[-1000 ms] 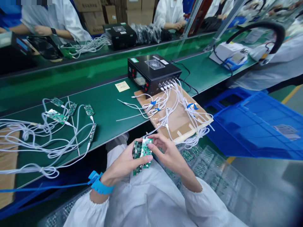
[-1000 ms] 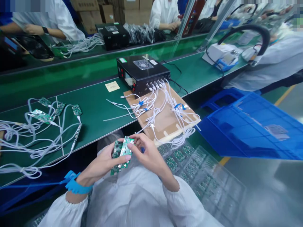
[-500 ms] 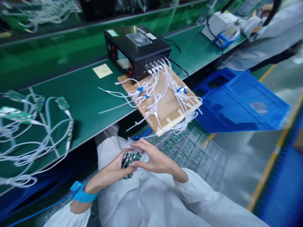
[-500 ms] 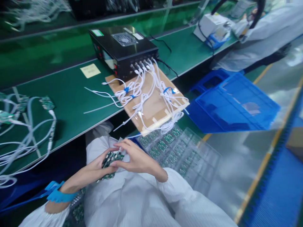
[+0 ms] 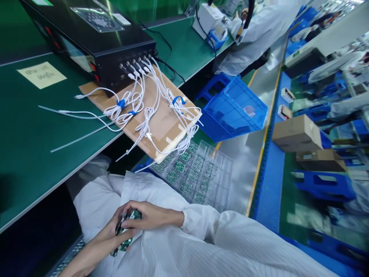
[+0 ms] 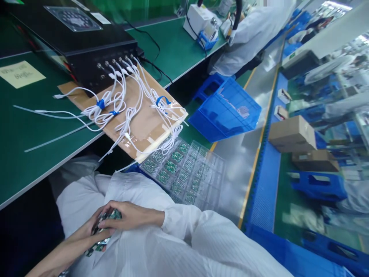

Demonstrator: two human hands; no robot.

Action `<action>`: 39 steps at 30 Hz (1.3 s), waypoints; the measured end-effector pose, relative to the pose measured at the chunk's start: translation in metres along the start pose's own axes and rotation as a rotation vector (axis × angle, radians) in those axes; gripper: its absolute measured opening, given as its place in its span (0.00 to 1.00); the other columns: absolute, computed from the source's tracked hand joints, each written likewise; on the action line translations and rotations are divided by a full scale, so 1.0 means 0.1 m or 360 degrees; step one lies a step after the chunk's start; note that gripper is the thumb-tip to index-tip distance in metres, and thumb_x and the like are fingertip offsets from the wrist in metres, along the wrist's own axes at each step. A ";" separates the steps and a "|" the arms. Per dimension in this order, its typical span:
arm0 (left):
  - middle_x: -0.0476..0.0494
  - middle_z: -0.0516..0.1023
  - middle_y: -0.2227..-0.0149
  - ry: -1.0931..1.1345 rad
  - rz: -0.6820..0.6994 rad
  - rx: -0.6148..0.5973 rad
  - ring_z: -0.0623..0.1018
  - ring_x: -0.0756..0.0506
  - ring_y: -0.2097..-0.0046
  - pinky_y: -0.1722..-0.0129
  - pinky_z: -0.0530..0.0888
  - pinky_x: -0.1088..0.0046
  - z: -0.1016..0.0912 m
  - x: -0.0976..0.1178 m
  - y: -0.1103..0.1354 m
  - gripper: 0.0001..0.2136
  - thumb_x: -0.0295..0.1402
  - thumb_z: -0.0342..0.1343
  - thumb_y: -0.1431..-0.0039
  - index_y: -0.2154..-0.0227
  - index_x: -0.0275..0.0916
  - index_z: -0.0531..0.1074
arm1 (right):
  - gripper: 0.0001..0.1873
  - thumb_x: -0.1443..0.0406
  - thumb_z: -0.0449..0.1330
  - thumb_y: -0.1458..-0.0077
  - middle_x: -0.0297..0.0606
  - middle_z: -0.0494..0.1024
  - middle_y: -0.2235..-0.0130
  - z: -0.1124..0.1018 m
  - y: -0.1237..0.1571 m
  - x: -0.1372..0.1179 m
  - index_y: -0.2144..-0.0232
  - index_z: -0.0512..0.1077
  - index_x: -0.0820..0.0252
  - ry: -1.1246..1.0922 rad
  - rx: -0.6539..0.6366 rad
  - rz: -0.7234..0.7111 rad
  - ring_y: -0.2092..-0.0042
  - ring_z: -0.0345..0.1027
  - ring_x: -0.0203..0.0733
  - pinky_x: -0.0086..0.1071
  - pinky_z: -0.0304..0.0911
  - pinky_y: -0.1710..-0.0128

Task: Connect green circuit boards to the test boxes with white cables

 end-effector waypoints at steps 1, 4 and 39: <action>0.35 0.70 0.37 -0.0008 -0.0011 0.0004 0.74 0.31 0.40 0.59 0.80 0.62 0.00 0.00 -0.01 0.44 0.50 0.71 0.55 0.35 0.44 0.61 | 0.20 0.51 0.65 0.40 0.36 0.77 0.56 0.00 -0.01 0.03 0.53 0.71 0.56 -0.0009 0.0015 -0.0010 0.56 0.72 0.40 0.32 0.67 0.54; 0.37 0.70 0.36 -0.0020 -0.0006 -0.0007 0.71 0.30 0.36 0.48 0.78 0.56 -0.01 0.01 -0.04 0.43 0.50 0.69 0.54 0.35 0.44 0.62 | 0.22 0.49 0.67 0.42 0.36 0.78 0.59 -0.05 -0.02 0.16 0.55 0.73 0.57 -0.0087 0.0139 0.0063 0.58 0.72 0.40 0.32 0.68 0.55; 0.43 0.80 0.59 0.0019 0.0133 0.0071 0.80 0.41 0.58 0.61 0.83 0.64 -0.36 0.08 -0.49 0.28 0.49 0.74 0.58 0.58 0.37 0.75 | 0.27 0.42 0.67 0.48 0.32 0.74 0.71 -0.40 -0.03 0.46 0.60 0.77 0.58 -0.0399 0.0728 0.0507 0.74 0.63 0.34 0.28 0.60 0.75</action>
Point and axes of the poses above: each hand's wrist, its own y-axis away from the middle knuckle, its own z-axis out of the palm, x = y × z, the point moved 7 cm from there along -y, towards the middle knuckle
